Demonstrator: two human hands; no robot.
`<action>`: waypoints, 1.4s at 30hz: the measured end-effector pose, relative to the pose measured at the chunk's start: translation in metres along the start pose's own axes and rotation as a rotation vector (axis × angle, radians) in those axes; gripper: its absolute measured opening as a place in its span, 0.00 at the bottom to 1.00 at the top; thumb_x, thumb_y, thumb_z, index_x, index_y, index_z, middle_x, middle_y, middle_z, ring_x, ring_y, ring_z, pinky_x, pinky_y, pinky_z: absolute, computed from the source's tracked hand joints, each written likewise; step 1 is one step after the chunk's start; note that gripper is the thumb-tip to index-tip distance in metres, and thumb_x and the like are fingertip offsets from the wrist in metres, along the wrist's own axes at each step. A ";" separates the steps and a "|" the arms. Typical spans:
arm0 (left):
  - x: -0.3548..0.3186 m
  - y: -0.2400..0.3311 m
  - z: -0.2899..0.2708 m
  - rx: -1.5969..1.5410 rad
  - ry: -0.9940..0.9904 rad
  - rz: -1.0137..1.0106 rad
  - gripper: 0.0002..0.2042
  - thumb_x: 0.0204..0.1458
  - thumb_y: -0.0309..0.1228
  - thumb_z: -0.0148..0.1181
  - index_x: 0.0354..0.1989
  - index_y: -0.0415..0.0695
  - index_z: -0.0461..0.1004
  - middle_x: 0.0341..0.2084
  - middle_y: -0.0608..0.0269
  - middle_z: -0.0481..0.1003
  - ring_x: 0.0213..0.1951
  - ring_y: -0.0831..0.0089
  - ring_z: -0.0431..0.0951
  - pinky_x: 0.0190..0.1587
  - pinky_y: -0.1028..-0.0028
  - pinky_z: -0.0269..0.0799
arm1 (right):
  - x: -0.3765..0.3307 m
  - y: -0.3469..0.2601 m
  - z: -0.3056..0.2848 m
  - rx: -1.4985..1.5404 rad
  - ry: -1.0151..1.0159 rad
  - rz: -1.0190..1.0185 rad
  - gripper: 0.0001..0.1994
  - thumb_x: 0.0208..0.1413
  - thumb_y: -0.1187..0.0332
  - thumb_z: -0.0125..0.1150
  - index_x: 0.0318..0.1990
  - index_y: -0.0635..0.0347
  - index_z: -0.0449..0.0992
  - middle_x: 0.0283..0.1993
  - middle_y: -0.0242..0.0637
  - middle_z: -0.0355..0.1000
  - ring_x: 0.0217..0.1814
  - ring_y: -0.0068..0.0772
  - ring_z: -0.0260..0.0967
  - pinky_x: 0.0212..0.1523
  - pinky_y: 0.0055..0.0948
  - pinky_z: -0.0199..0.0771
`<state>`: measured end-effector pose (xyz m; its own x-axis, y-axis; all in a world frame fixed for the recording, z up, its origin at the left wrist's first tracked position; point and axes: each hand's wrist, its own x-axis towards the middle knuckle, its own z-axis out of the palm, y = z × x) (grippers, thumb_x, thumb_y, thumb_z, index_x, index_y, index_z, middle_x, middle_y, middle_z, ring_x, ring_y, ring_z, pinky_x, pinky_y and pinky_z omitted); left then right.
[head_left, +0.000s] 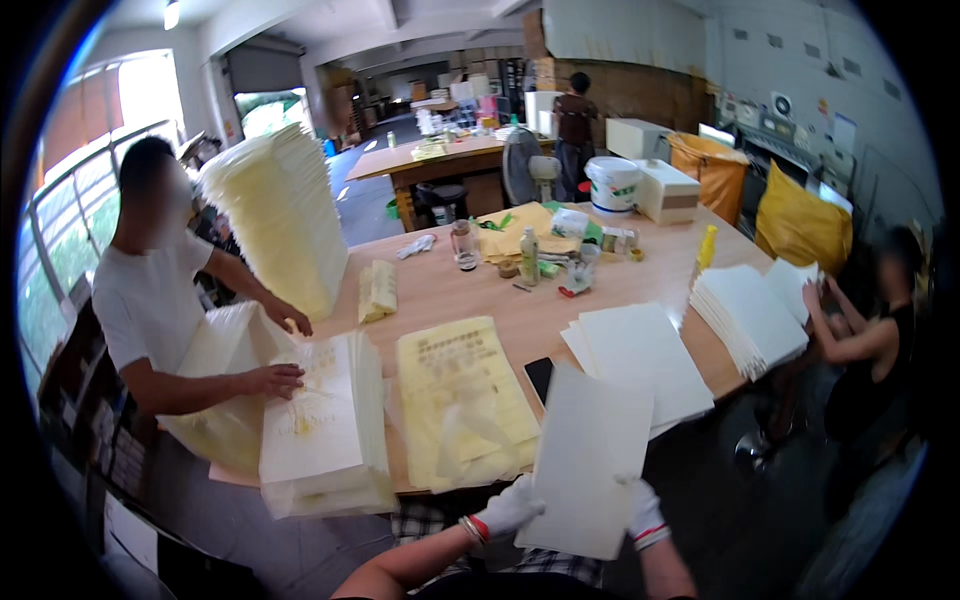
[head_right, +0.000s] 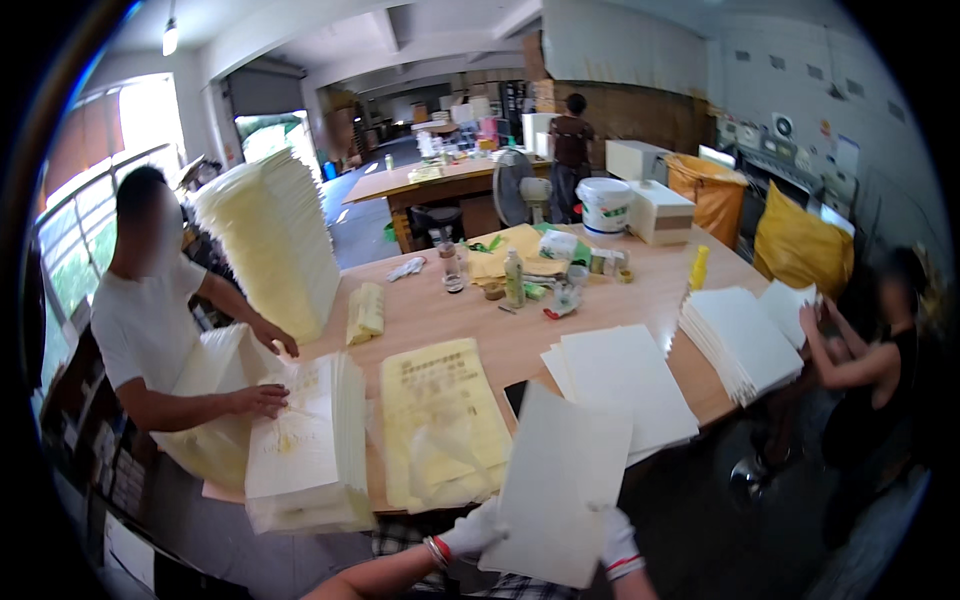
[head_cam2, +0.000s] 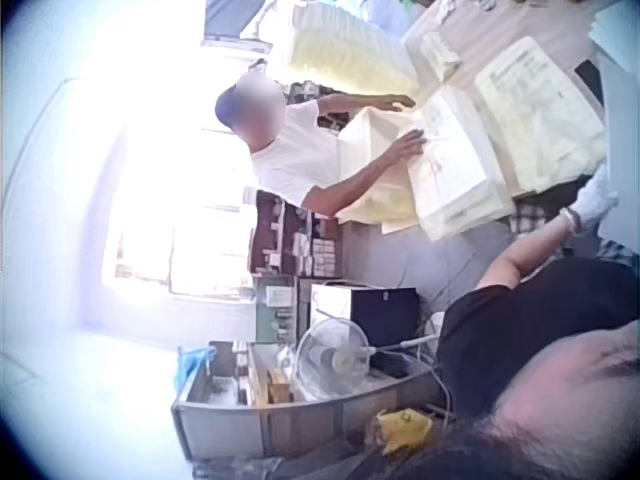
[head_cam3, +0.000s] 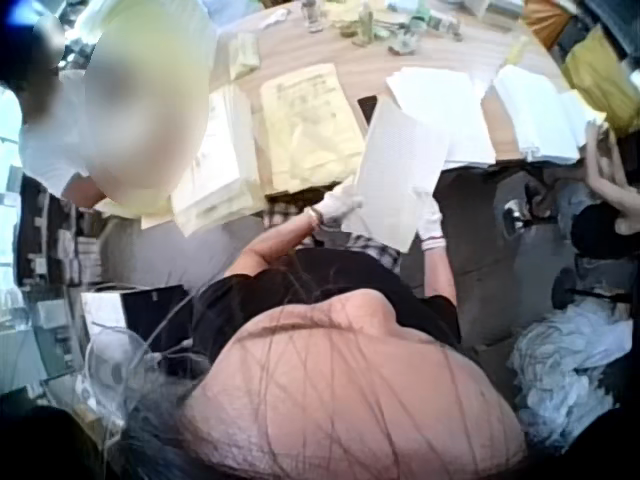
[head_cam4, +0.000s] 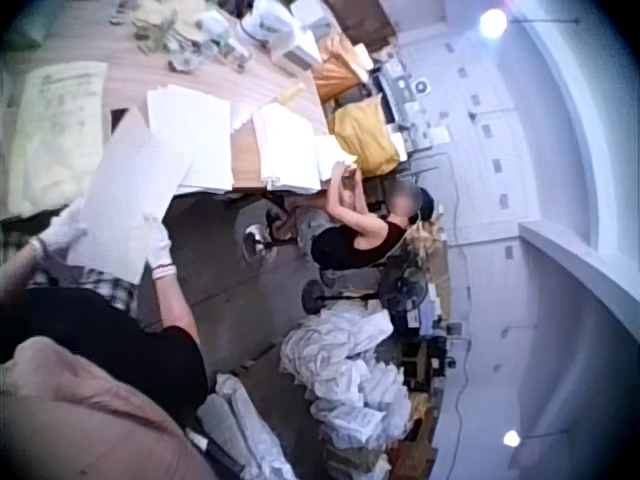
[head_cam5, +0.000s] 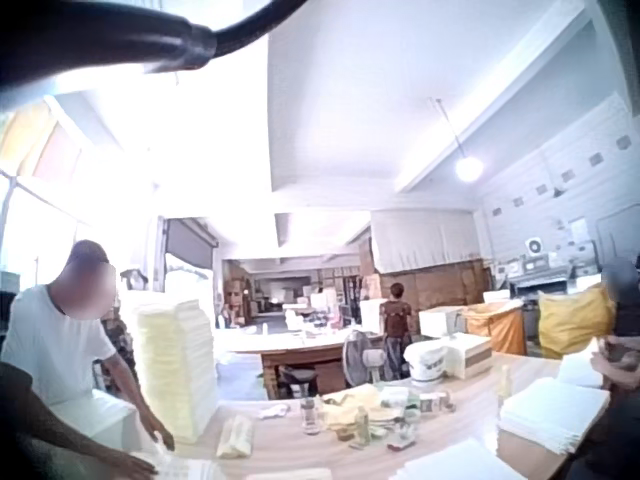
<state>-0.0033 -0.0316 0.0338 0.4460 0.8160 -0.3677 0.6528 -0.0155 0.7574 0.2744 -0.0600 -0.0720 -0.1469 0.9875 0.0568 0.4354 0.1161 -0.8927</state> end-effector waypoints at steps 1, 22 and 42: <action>0.005 -0.004 0.021 0.098 0.094 0.127 0.39 0.42 0.41 0.55 0.60 0.32 0.45 0.55 0.37 0.55 0.57 0.49 0.57 0.59 0.65 0.52 | 0.005 -0.020 0.028 0.634 0.155 0.149 0.19 0.56 0.61 0.46 0.51 0.64 0.67 0.45 0.47 0.68 0.48 0.37 0.67 0.50 0.36 0.67; 0.018 0.000 -0.032 0.521 0.445 0.336 0.15 0.38 0.35 0.57 0.34 0.40 0.71 0.21 0.54 0.71 0.34 0.56 0.74 0.34 0.58 0.68 | 0.050 -0.141 0.066 -0.728 -0.287 -0.086 0.19 0.41 0.63 0.59 0.44 0.55 0.71 0.34 0.45 0.72 0.35 0.46 0.71 0.34 0.38 0.72; 0.006 -0.180 -0.056 -0.562 0.875 -0.056 0.11 0.49 0.27 0.51 0.42 0.40 0.66 0.28 0.57 0.69 0.34 0.65 0.72 0.36 0.69 0.68 | 0.131 -0.083 0.119 -0.883 -0.051 0.128 0.34 0.50 0.65 0.48 0.64 0.58 0.43 0.25 0.48 0.71 0.26 0.49 0.70 0.24 0.47 0.68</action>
<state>-0.1525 0.0089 -0.0747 -0.3223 0.9448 -0.0598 0.1797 0.1231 0.9760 0.1136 0.0467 -0.0436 -0.0804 0.9951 -0.0583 0.9732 0.0657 -0.2204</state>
